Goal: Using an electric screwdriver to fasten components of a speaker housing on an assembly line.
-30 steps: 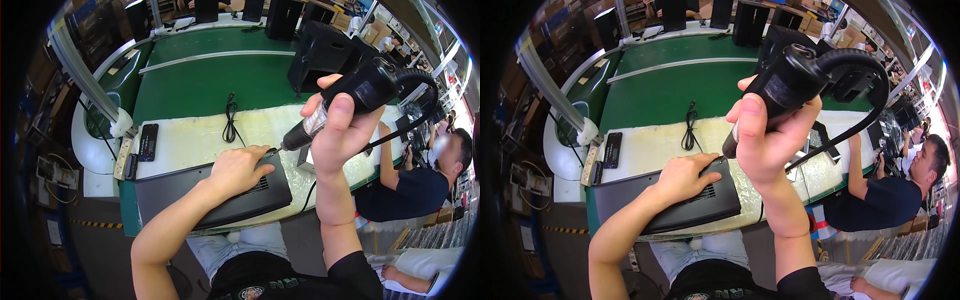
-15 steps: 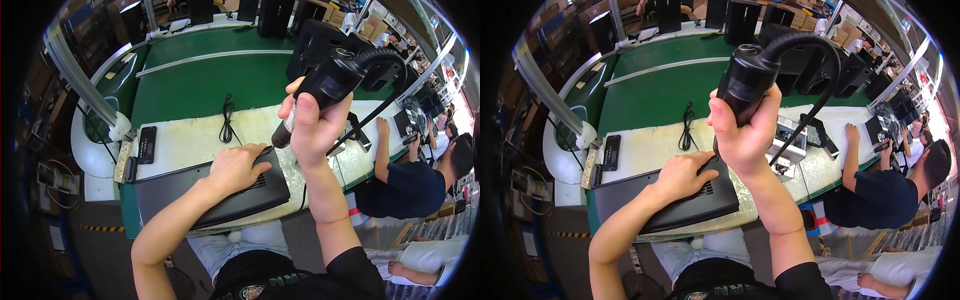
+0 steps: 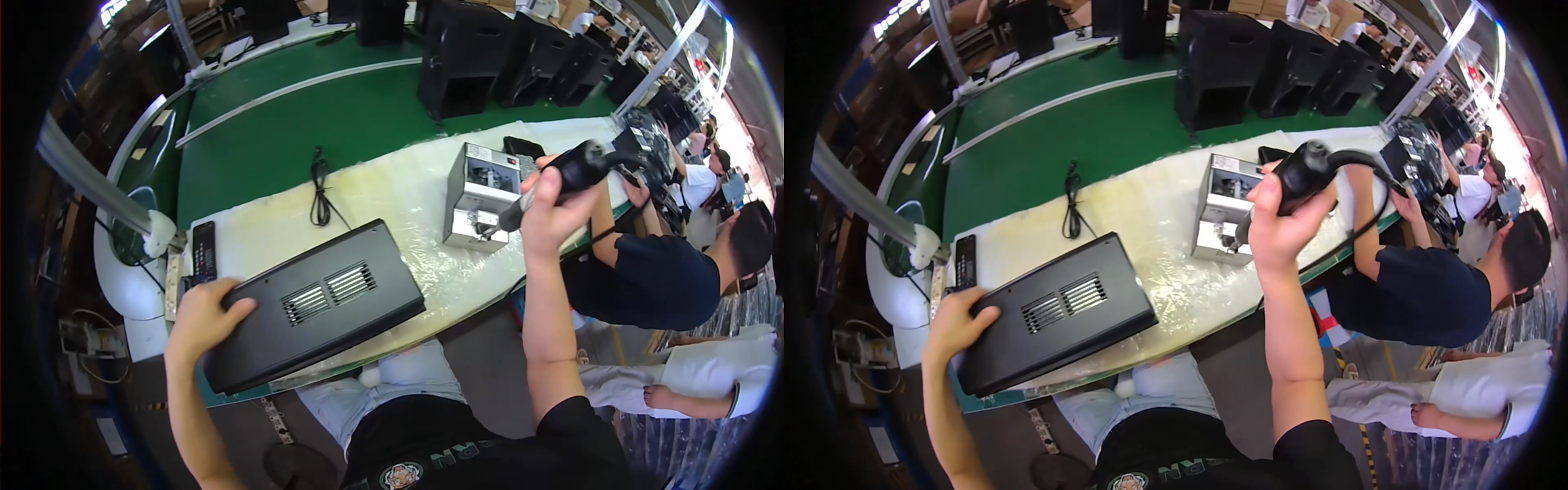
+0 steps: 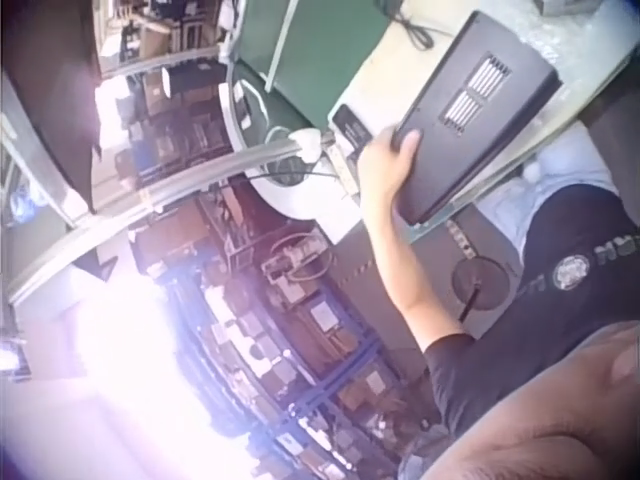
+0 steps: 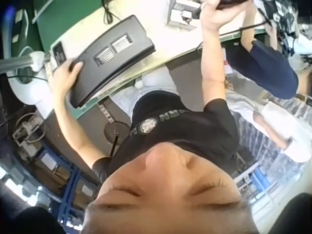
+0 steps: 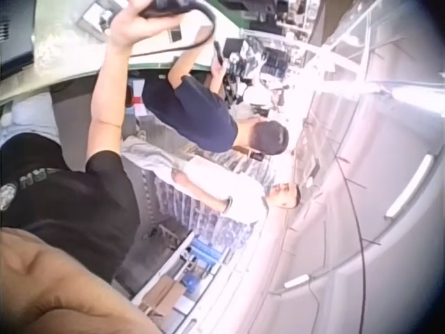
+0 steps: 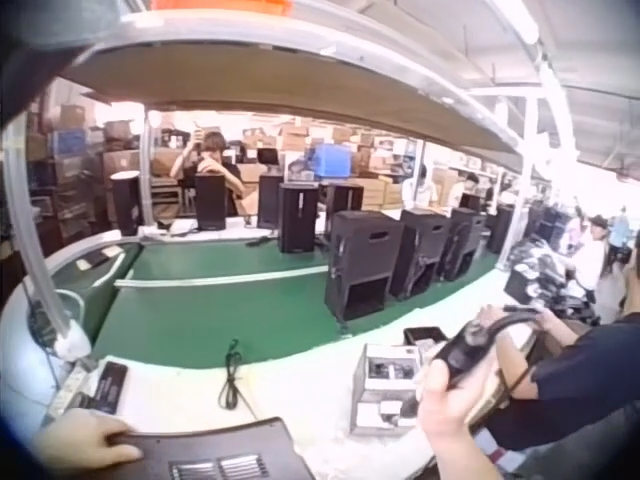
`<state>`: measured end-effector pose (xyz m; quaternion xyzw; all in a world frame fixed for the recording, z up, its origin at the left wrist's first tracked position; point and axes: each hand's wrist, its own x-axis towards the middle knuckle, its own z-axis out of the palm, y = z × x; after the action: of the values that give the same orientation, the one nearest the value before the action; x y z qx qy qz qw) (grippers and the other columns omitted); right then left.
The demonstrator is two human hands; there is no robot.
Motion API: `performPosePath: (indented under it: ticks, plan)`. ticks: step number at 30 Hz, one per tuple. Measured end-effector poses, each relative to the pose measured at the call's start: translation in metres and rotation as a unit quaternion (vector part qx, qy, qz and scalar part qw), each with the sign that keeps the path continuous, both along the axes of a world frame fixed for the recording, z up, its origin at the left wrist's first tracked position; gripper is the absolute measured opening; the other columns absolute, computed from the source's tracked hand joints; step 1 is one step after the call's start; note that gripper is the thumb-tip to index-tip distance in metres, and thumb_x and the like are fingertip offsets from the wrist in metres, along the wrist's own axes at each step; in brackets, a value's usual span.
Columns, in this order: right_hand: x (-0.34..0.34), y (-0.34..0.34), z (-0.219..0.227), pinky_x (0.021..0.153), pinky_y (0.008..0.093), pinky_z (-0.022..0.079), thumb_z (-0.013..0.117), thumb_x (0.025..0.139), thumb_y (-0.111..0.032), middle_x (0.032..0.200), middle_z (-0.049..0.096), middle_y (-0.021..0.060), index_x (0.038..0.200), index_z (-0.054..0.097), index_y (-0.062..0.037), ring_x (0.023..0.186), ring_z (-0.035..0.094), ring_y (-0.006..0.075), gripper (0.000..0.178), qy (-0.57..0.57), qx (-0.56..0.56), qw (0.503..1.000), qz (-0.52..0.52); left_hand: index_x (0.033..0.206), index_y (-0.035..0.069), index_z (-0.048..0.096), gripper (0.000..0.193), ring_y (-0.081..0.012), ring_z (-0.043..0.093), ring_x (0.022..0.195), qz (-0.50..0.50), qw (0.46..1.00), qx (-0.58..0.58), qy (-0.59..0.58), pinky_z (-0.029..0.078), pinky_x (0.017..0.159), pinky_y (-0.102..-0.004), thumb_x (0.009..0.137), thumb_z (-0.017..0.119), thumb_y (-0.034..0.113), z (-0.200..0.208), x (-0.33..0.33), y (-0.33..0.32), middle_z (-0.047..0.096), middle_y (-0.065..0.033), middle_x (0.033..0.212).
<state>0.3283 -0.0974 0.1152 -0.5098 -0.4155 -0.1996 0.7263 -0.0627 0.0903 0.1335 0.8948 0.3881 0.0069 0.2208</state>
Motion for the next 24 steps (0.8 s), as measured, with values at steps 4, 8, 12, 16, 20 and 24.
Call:
performPosePath:
  ticks: [4, 8, 12, 16, 20, 24]
  plan:
    - [0.027, -0.007, -0.041, 0.057, 0.0264, 0.049, 0.058, 0.091, -0.018, 0.096, 0.058, 0.0128, 0.117, 0.032, -0.0005, 0.060, 0.057, 0.0146, 0.040, 0.004, 0.013, 1.000, -0.015, 0.088, 0.000, 0.065, 0.030, -0.0383, 0.062, 0.072, 0.061, 0.995, 0.076, 0.008, 0.047, 0.066, -0.0421, 0.078, 0.069, 0.028, -0.011, -0.002, -0.009, 0.063, -0.0221, 0.075]
    - [0.031, -0.001, -0.053, 0.059, 0.0259, 0.049, 0.058, 0.092, -0.020, 0.098, 0.058, 0.0134, 0.118, 0.031, -0.0021, 0.061, 0.058, 0.0145, 0.042, -0.025, 0.012, 1.000, -0.008, 0.084, -0.001, 0.066, 0.033, -0.0392, 0.062, 0.068, 0.127, 0.988, 0.087, -0.017, 0.047, 0.063, -0.0422, 0.078, 0.070, 0.031, -0.019, 0.002, -0.030, 0.062, -0.0226, 0.071]
    - [0.014, 0.004, -0.048, 0.055, 0.0259, 0.048, 0.058, 0.091, -0.015, 0.097, 0.059, 0.0115, 0.117, 0.035, -0.0022, 0.060, 0.055, 0.0122, 0.036, 0.068, -0.035, 0.997, 0.025, 0.090, 0.000, 0.066, 0.038, -0.0372, 0.064, 0.075, 0.129, 0.985, 0.110, -0.040, 0.050, 0.067, -0.0414, 0.079, 0.070, 0.036, -0.018, 0.002, -0.057, 0.065, -0.0209, 0.081]
    - [-0.013, -0.011, 0.002, 0.049, 0.0269, 0.047, 0.054, 0.094, -0.018, 0.097, 0.060, 0.0123, 0.115, 0.042, -0.0011, 0.056, 0.053, 0.0129, 0.029, 0.068, -0.055, 0.995, 0.057, 0.107, 0.002, 0.062, 0.044, -0.0353, 0.064, 0.080, -0.018, 0.983, 0.135, -0.121, 0.052, 0.071, -0.0409, 0.085, 0.063, 0.040, -0.031, 0.015, -0.048, 0.066, -0.0173, 0.091]
    - [-0.065, -0.005, 0.086, 0.050, 0.0266, 0.047, 0.049, 0.096, -0.032, 0.101, 0.059, 0.0157, 0.136, 0.032, 0.0016, 0.057, 0.054, 0.0145, 0.055, 0.023, -0.015, 0.987, 0.158, 0.115, 0.006, 0.061, 0.052, -0.0337, 0.065, 0.074, -0.030, 0.992, 0.104, -0.064, 0.053, 0.067, -0.0406, 0.086, 0.059, 0.049, -0.021, 0.014, -0.048, 0.065, -0.0147, 0.084]
    - [-0.144, 0.038, 0.120, 0.053, 0.0279, 0.048, 0.046, 0.096, -0.044, 0.104, 0.059, 0.0177, 0.137, 0.025, 0.0008, 0.057, 0.054, 0.0157, 0.064, 0.038, 0.047, 0.961, 0.270, 0.115, 0.009, 0.062, 0.054, -0.0316, 0.065, 0.070, -0.017, 0.991, 0.106, -0.083, 0.053, 0.063, -0.0399, 0.084, 0.059, 0.053, -0.024, 0.005, -0.048, 0.065, -0.0128, 0.079]
